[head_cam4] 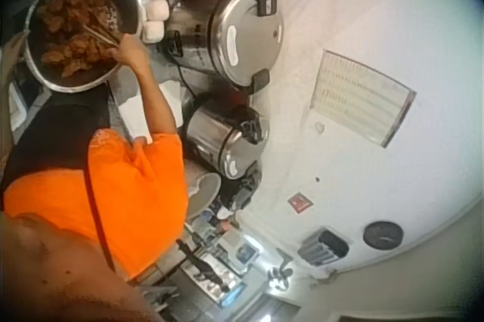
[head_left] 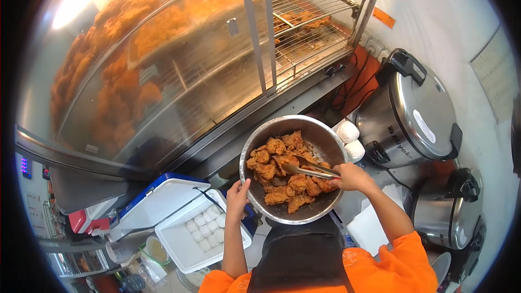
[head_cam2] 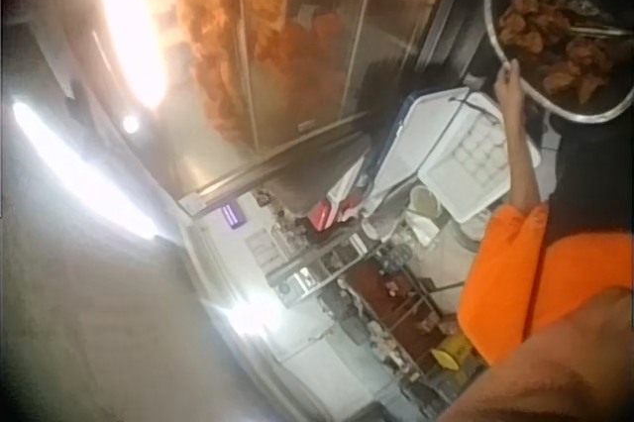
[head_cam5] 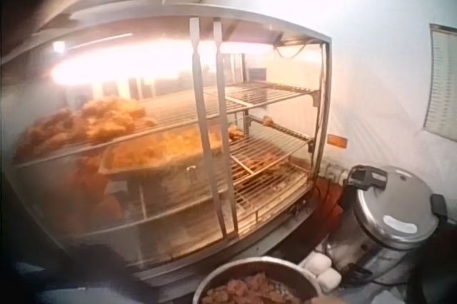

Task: The person transfers fried chicken from a fryer basket into a metal bowl using tongs and then places the chicken onto a wire rack inside a heated display case.

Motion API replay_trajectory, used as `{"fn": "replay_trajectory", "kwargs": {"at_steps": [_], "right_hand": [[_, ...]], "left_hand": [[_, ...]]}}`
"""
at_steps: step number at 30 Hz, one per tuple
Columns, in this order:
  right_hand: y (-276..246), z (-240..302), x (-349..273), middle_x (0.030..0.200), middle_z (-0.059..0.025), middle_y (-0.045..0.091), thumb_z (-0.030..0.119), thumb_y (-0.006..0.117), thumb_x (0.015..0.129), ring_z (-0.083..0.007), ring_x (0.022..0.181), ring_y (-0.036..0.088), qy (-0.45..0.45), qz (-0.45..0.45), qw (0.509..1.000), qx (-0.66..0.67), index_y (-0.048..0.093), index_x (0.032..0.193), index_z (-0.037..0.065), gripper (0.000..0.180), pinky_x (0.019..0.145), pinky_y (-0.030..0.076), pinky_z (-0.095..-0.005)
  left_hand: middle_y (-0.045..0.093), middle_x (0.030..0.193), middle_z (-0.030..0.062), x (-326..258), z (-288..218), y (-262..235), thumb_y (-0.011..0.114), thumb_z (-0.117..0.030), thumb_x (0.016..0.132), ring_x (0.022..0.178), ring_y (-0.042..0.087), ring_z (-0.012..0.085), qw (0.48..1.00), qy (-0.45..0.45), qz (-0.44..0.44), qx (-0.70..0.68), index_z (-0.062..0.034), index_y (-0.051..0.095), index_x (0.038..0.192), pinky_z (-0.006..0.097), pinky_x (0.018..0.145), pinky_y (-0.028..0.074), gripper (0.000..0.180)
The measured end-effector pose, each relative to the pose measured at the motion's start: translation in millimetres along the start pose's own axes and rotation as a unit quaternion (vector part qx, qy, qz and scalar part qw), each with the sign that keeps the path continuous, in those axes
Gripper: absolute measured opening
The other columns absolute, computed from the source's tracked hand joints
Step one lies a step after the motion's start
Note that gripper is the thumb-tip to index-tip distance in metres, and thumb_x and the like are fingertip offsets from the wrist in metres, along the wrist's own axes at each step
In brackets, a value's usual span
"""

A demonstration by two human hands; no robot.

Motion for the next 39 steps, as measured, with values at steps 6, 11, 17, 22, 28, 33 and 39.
{"fn": "replay_trajectory", "kwargs": {"at_steps": [6,11,17,22,28,33,39], "right_hand": [[26.9,-46.8,-49.4,0.056,-0.0051,0.054,0.032,0.068,0.078,-0.0116,0.043,0.051,0.039,0.089,0.892,0.442,0.063,0.088,0.004,0.031,0.039,0.039,-0.0250],[-145.4,-19.9,-8.6,0.052,0.0017,0.047,0.027,0.062,0.083,-0.0043,0.037,0.041,-0.091,-0.241,0.843,0.472,0.054,0.073,0.004,0.027,0.032,0.029,-0.0225],[-350.9,28.3,153.8,0.047,-0.0064,0.048,0.030,0.066,0.082,-0.0133,0.034,0.041,-0.042,-0.257,0.891,0.372,0.060,0.069,0.000,0.033,0.033,0.032,-0.0296],[-408.7,71.9,194.2,0.052,-0.0059,0.052,0.029,0.067,0.082,-0.0125,0.039,0.044,-0.003,-0.290,0.934,0.210,0.061,0.071,0.001,0.031,0.036,0.036,-0.0297],[-342.3,32.1,52.5,0.058,-0.0025,0.051,0.027,0.064,0.082,-0.0083,0.041,0.043,-0.163,-0.351,0.888,0.250,0.060,0.085,0.002,0.025,0.035,0.032,-0.0274],[-151.0,20.5,-8.8,0.076,-0.0166,0.065,0.030,0.071,0.070,-0.0311,0.069,0.062,-0.115,-0.159,0.978,0.071,0.065,0.090,0.002,0.035,0.066,0.047,-0.0369],[-53.7,10.6,-13.8,0.081,-0.0174,0.065,0.029,0.070,0.071,-0.0325,0.079,0.063,-0.028,-0.143,0.988,-0.060,0.061,0.101,0.007,0.039,0.070,0.051,-0.0419]], "left_hand": [[0.049,0.070,-0.0052,-5.4,11.0,-1.7,0.059,-0.041,0.085,0.061,0.045,0.0045,0.999,-0.029,0.004,-0.039,-0.0062,0.060,0.104,0.023,0.053,0.043,0.040],[0.052,0.073,-0.0049,-6.0,20.9,-7.0,0.058,-0.038,0.086,0.058,0.045,0.0033,0.998,-0.043,-0.015,-0.047,-0.0050,0.059,0.107,0.022,0.051,0.046,0.039],[0.050,0.070,-0.0065,-4.5,15.9,-2.4,0.058,-0.036,0.087,0.059,0.045,0.0029,0.998,-0.049,-0.016,-0.042,-0.0055,0.060,0.105,0.022,0.051,0.047,0.036],[0.051,0.076,-0.0058,-10.6,8.9,-5.1,0.059,-0.035,0.086,0.063,0.045,0.0040,0.997,-0.055,-0.036,-0.036,-0.0057,0.060,0.105,0.022,0.051,0.045,0.035],[0.047,0.071,-0.0056,-10.5,2.3,7.3,0.058,-0.040,0.086,0.061,0.044,0.0045,0.999,-0.038,-0.010,-0.019,-0.0072,0.060,0.109,0.020,0.051,0.043,0.040],[0.053,0.078,-0.0055,-13.9,12.4,-3.8,0.057,-0.038,0.087,0.067,0.046,0.0039,0.998,-0.038,-0.021,-0.035,-0.0072,0.059,0.110,0.020,0.055,0.042,0.038],[0.046,0.071,-0.0059,-15.3,-4.8,3.3,0.058,-0.038,0.086,0.066,0.045,0.0036,0.999,-0.019,0.007,-0.032,-0.0079,0.060,0.101,0.021,0.057,0.043,0.033]]}}
Point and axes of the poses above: each hand's wrist, its own x-axis towards the middle knuckle, its own y-axis out of the palm, z = x × y, the point moved 10 cm from there along x, towards the middle knuckle
